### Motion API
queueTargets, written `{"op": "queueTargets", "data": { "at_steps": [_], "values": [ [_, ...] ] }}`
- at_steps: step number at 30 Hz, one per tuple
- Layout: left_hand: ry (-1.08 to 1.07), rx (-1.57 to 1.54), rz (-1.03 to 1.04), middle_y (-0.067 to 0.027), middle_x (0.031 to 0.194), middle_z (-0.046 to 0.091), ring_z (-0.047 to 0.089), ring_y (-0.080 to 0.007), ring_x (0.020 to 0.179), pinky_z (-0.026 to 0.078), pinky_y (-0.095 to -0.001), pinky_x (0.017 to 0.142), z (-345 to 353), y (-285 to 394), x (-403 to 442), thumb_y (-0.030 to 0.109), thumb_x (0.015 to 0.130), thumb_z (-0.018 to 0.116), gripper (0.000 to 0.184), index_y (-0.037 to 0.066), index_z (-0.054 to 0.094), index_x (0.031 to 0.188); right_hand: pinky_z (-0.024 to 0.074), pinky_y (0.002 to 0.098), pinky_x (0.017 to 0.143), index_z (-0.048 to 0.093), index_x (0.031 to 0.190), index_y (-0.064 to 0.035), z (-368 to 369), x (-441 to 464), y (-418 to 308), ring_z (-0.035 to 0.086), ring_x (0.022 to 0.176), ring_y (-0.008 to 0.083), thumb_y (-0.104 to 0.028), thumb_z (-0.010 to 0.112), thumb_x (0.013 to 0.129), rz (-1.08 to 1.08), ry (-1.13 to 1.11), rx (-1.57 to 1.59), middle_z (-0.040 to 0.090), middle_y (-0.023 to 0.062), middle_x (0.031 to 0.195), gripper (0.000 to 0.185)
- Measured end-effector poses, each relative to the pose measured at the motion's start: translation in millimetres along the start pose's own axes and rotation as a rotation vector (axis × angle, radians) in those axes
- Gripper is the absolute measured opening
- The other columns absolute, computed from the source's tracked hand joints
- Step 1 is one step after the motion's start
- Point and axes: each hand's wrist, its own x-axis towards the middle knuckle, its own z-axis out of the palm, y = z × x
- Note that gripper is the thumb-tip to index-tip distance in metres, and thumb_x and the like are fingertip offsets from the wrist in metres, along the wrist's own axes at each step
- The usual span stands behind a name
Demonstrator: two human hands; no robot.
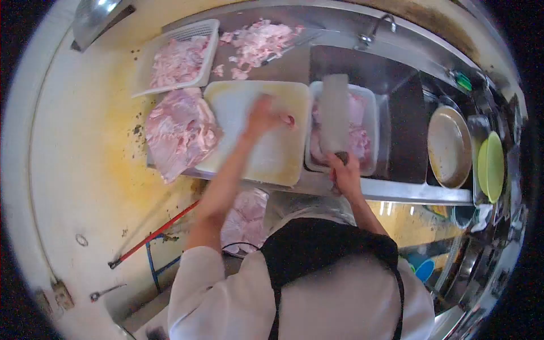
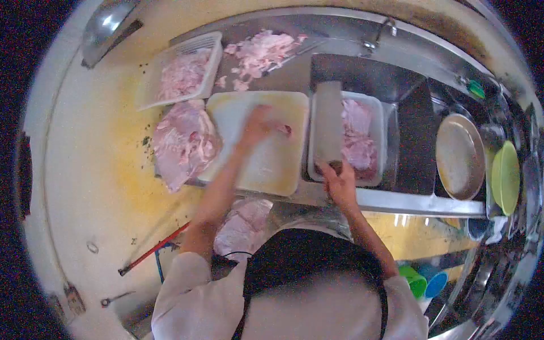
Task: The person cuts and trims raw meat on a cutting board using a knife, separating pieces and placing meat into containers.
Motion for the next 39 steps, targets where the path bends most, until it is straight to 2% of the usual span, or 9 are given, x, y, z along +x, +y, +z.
{"op": "queueTargets", "data": {
  "at_steps": [3,9,11,17,21,27,31,33,39],
  "values": [
    [0.289,0.101,0.166,-0.0129,0.091,0.062,0.059,-0.0356,0.09,0.049,-0.0457,0.081,74,46,-31,0.003,0.075,0.061,0.008,0.006,0.062,0.082,0.0395,0.0278,0.044,0.057,0.104,-0.0016,-9,-8,12,0.047,0.048,0.0098,-0.024,0.065,0.092,-0.093,0.01,0.031,0.053,0.0016,0.064,0.027],
    [0.304,-0.285,0.057,-0.0085,0.081,0.064,0.062,-0.0244,0.081,0.048,-0.0393,0.071,-30,30,36,0.002,0.075,0.064,0.008,0.005,0.06,0.081,0.0393,0.0283,0.045,0.057,0.106,-0.0012,-14,-18,17,0.049,0.049,0.0101,-0.023,0.065,0.092,-0.058,-0.039,-0.054,0.055,0.0023,0.068,0.027],
    [0.428,-0.254,0.053,-0.0108,0.105,0.069,0.066,-0.0193,0.093,0.052,-0.035,0.078,-112,52,41,0.011,0.083,0.066,0.032,0.006,0.064,0.114,0.0397,0.0283,0.045,0.056,0.107,-0.0006,-7,-16,30,0.05,0.05,0.0098,-0.023,0.064,0.091,-0.02,-0.061,-0.088,0.056,0.0027,0.07,0.028],
    [0.599,-0.024,0.146,-0.0173,0.101,0.071,0.069,-0.029,0.093,0.053,-0.039,0.082,-226,-97,43,0.022,0.082,0.066,0.035,0.005,0.067,0.113,0.0474,0.0401,0.061,0.051,0.111,0.0024,14,-26,18,0.055,0.062,0.0261,-0.022,0.064,0.091,0.103,-0.277,-0.263,0.061,0.0131,0.075,0.034],
    [0.673,0.467,-0.198,-0.0189,0.094,0.07,0.066,-0.0368,0.09,0.052,-0.0451,0.082,-247,-152,3,0.026,0.08,0.06,0.031,0.01,0.07,0.105,0.0477,0.0445,0.071,0.051,0.112,0.0018,25,-25,49,0.057,0.074,0.0352,-0.022,0.063,0.091,-0.07,-0.287,-0.448,0.063,0.0203,0.082,0.034],
    [0.715,0.284,-0.053,-0.0134,0.085,0.069,0.066,-0.0373,0.074,0.053,-0.046,0.07,-203,-209,38,0.025,0.078,0.063,0.021,0.009,0.069,0.09,0.049,0.0514,0.07,0.048,0.111,0.0004,42,-19,63,0.063,0.081,0.0439,-0.025,0.058,0.093,-0.27,-0.193,-0.554,0.064,0.0239,0.084,0.033],
    [0.794,0.762,0.19,-0.007,0.081,0.069,0.066,-0.0295,0.073,0.054,-0.044,0.067,-200,-242,89,0.024,0.085,0.057,0.019,0.01,0.068,0.08,0.049,0.0549,0.072,0.047,0.113,0.001,56,-21,55,0.064,0.085,0.0467,-0.027,0.058,0.094,-0.108,-0.197,-0.511,0.066,0.0252,0.084,0.036],
    [0.368,1.045,0.343,-0.0143,0.112,0.067,0.063,-0.0304,0.103,0.049,-0.0458,0.089,-221,-297,126,0.023,0.089,0.052,0.025,0.01,0.073,0.093,0.0493,0.0558,0.072,0.047,0.113,0.0011,55,-25,55,0.064,0.084,0.0472,-0.027,0.058,0.094,-0.064,-0.159,-0.512,0.066,0.0252,0.084,0.036],
    [0.064,0.391,-0.134,-0.0125,0.101,0.067,0.063,-0.0248,0.087,0.049,-0.0397,0.074,-222,-299,165,0.021,0.087,0.057,0.021,0.006,0.07,0.095,0.0489,0.056,0.069,0.047,0.111,-0.0016,65,-38,39,0.063,0.079,0.0479,-0.028,0.058,0.094,-0.021,-0.05,-0.454,0.064,0.0255,0.08,0.033]
  ]
}}
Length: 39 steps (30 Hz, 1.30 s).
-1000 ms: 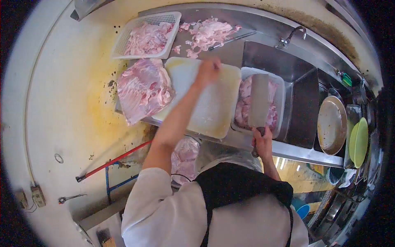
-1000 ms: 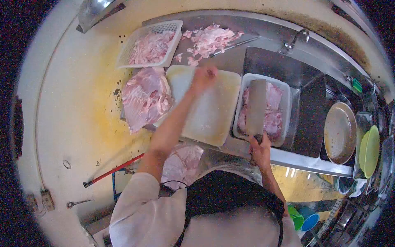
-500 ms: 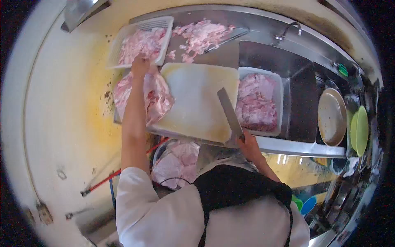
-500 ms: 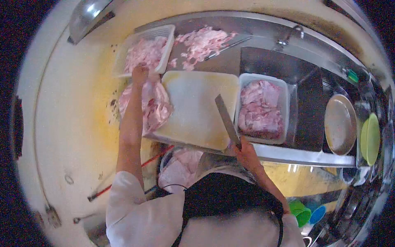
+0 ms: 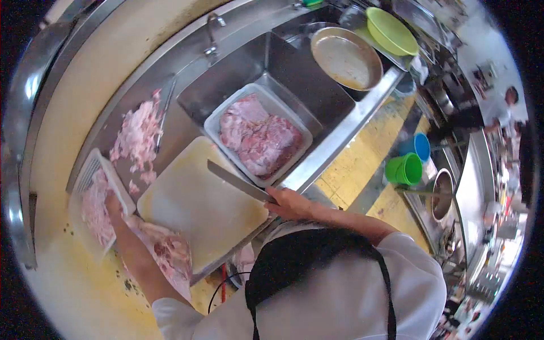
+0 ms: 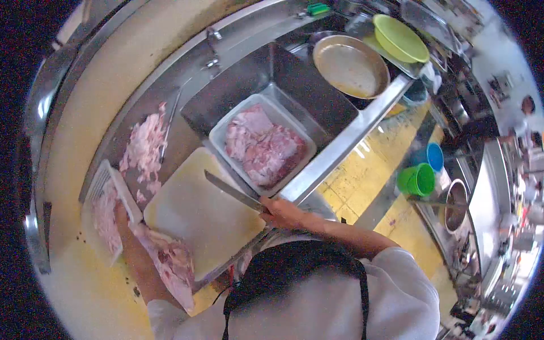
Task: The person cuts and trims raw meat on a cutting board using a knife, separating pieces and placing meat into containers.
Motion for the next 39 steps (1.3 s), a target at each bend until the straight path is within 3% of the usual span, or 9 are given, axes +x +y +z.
{"op": "queueTargets", "data": {
  "at_steps": [6,9,14,20,22,26,28,35,39],
  "values": [
    [-0.003,-0.465,-0.251,-0.0107,0.09,0.066,0.062,-0.0192,0.072,0.048,-0.0336,0.058,2,-22,6,0.018,0.085,0.061,0.02,0.002,0.067,0.096,0.0484,0.0537,0.066,0.047,0.112,-0.0023,3,0,7,0.063,0.077,0.0465,-0.026,0.061,0.093,-0.037,0.022,0.051,0.063,0.0256,0.078,0.034],
    [0.161,-0.998,-0.299,-0.0091,0.084,0.065,0.061,-0.0163,0.063,0.047,-0.0298,0.048,10,-35,3,0.015,0.082,0.064,0.019,0.0,0.066,0.095,0.0489,0.0525,0.066,0.047,0.113,-0.002,1,1,-1,0.063,0.078,0.046,-0.025,0.062,0.092,-0.004,0.01,0.057,0.064,0.0256,0.079,0.035],
    [0.403,-0.39,-0.118,-0.0082,0.089,0.065,0.062,-0.0166,0.066,0.048,-0.0298,0.049,-33,51,-49,0.009,0.081,0.066,0.016,0.003,0.065,0.095,0.0496,0.0511,0.067,0.049,0.112,-0.0016,5,3,2,0.064,0.079,0.0448,-0.025,0.061,0.091,0.01,0.046,0.017,0.064,0.0246,0.079,0.034],
    [0.724,-0.916,-0.233,-0.0065,0.088,0.064,0.06,-0.015,0.063,0.047,-0.0292,0.048,-54,41,-48,0.009,0.081,0.066,0.015,0.005,0.064,0.095,0.0495,0.0503,0.068,0.051,0.114,-0.0006,6,10,11,0.064,0.079,0.0432,-0.026,0.062,0.092,-0.14,0.071,0.06,0.064,0.0238,0.08,0.036],
    [0.691,-1.191,-0.204,-0.0059,0.088,0.063,0.059,-0.0144,0.062,0.047,-0.0291,0.048,-58,67,-47,0.009,0.081,0.066,0.014,0.006,0.064,0.095,0.0497,0.0498,0.069,0.052,0.114,-0.0005,9,8,13,0.064,0.077,0.0424,-0.027,0.062,0.092,-0.063,0.023,0.018,0.064,0.0232,0.079,0.036],
    [0.482,-1.478,-0.134,-0.0046,0.088,0.062,0.057,-0.0132,0.06,0.047,-0.0286,0.047,-56,149,-90,0.009,0.082,0.065,0.014,0.008,0.063,0.095,0.0496,0.0441,0.066,0.053,0.116,-0.0002,2,-12,16,0.062,0.07,0.0358,-0.026,0.063,0.092,-0.256,0.209,0.221,0.063,0.0191,0.079,0.036],
    [0.33,-1.447,-0.097,-0.0039,0.087,0.061,0.056,-0.0123,0.06,0.046,-0.0281,0.047,-44,208,-126,0.01,0.083,0.065,0.013,0.008,0.063,0.096,0.0487,0.0401,0.062,0.053,0.119,-0.0001,2,-16,21,0.06,0.067,0.0298,-0.025,0.063,0.093,-0.352,0.363,0.303,0.062,0.0135,0.077,0.037],
    [-0.15,-1.242,0.0,-0.001,0.084,0.055,0.049,-0.0082,0.057,0.042,-0.0247,0.045,-15,374,-244,0.011,0.085,0.065,0.012,0.01,0.059,0.095,0.0415,0.0271,0.052,0.054,0.125,-0.0053,-68,-89,-20,0.049,0.058,0.0078,-0.029,0.062,0.095,0.154,0.364,0.738,0.052,0.0007,0.071,0.039],
    [-0.359,-1.145,0.013,-0.0011,0.076,0.057,0.044,-0.0065,0.054,0.037,-0.0217,0.044,2,444,-303,0.01,0.087,0.063,0.01,0.01,0.055,0.093,0.0416,0.028,0.05,0.053,0.125,-0.0053,-70,-109,4,0.05,0.055,0.0088,-0.028,0.061,0.095,0.165,0.45,0.744,0.051,-0.0001,0.068,0.038]
  ]
}}
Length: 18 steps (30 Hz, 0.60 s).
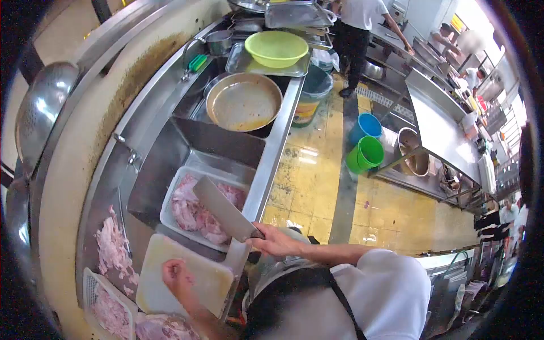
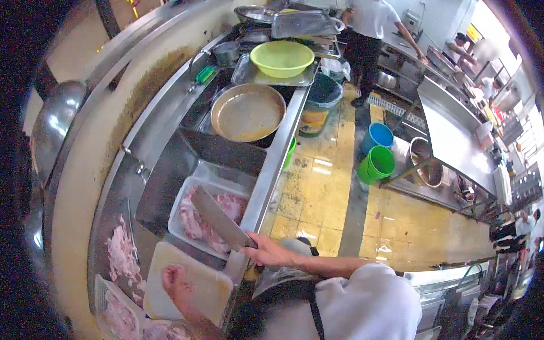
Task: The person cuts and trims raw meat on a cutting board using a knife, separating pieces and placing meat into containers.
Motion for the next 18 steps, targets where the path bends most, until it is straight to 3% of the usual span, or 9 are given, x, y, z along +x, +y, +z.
{"op": "queueTargets", "data": {
  "at_steps": [3,6,13,18],
  "values": [
    [-0.163,-0.017,0.107,-0.0013,0.078,0.058,0.046,-0.0052,0.055,0.035,-0.0202,0.045,47,-14,-21,0.009,0.086,0.066,0.011,0.008,0.056,0.091,0.042,0.0287,0.048,0.053,0.125,-0.0059,-20,-17,4,0.05,0.053,0.0088,-0.028,0.06,0.096,-0.009,0.029,0.055,0.051,-0.0009,0.066,0.037],
    [-0.249,-0.08,-0.025,-0.0011,0.075,0.059,0.045,-0.0047,0.055,0.034,-0.02,0.045,100,-11,-51,0.01,0.089,0.065,0.009,0.008,0.056,0.091,0.0415,0.0295,0.048,0.055,0.121,-0.0062,-46,-43,5,0.049,0.054,0.0091,-0.03,0.061,0.096,-0.026,0.102,0.096,0.049,0.0009,0.063,0.035],
    [-0.549,-0.045,-0.039,-0.0009,0.076,0.058,0.044,-0.0033,0.056,0.035,-0.0189,0.046,230,-18,-99,0.008,0.092,0.062,0.007,0.005,0.056,0.093,0.0422,0.0304,0.049,0.054,0.114,-0.0038,-125,-117,50,0.049,0.054,0.0114,-0.03,0.063,0.095,-0.098,0.377,0.07,0.051,0.0024,0.066,0.034],
    [-0.829,0.054,0.044,0.0,0.076,0.058,0.048,-0.0042,0.058,0.038,-0.0198,0.048,306,-34,-124,0.014,0.091,0.065,0.013,0.005,0.056,0.093,0.0425,0.0287,0.049,0.054,0.113,-0.0036,-171,-175,67,0.049,0.055,0.0101,-0.026,0.063,0.094,-0.112,0.531,0.184,0.051,0.0012,0.067,0.031]
  ]
}}
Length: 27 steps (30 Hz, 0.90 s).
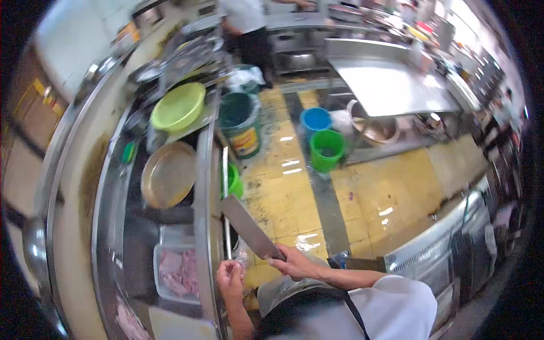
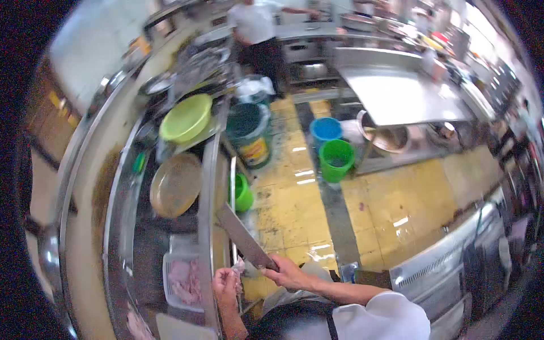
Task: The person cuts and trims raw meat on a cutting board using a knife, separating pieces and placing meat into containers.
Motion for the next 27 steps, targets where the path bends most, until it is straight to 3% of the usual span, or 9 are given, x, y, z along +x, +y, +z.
{"op": "queueTargets", "data": {
  "at_steps": [8,10,27],
  "values": [
    [-0.264,0.092,-0.095,0.0019,0.073,0.058,0.049,-0.0038,0.059,0.039,-0.0197,0.05,103,17,22,0.012,0.092,0.062,0.008,0.005,0.058,0.093,0.0426,0.0287,0.048,0.054,0.122,-0.0058,-60,-37,21,0.049,0.054,0.0106,-0.026,0.064,0.094,-0.021,0.25,0.097,0.051,0.0012,0.068,0.036],
    [-0.318,0.184,0.01,0.0019,0.071,0.058,0.047,-0.0036,0.054,0.038,-0.0197,0.046,115,17,28,0.011,0.093,0.061,0.007,0.006,0.057,0.092,0.043,0.0284,0.048,0.054,0.122,-0.0062,-63,-46,21,0.05,0.054,0.0104,-0.026,0.064,0.094,-0.025,0.321,0.124,0.051,0.0012,0.068,0.036],
    [-0.514,0.287,0.057,-0.0016,0.076,0.064,0.053,-0.0054,0.06,0.043,-0.022,0.052,107,13,64,0.015,0.091,0.063,0.013,0.003,0.06,0.09,0.0452,0.0275,0.048,0.054,0.121,-0.0021,-32,-54,24,0.053,0.053,0.0102,-0.026,0.065,0.093,0.006,0.53,0.057,0.056,0.0023,0.068,0.038]
  ]
}}
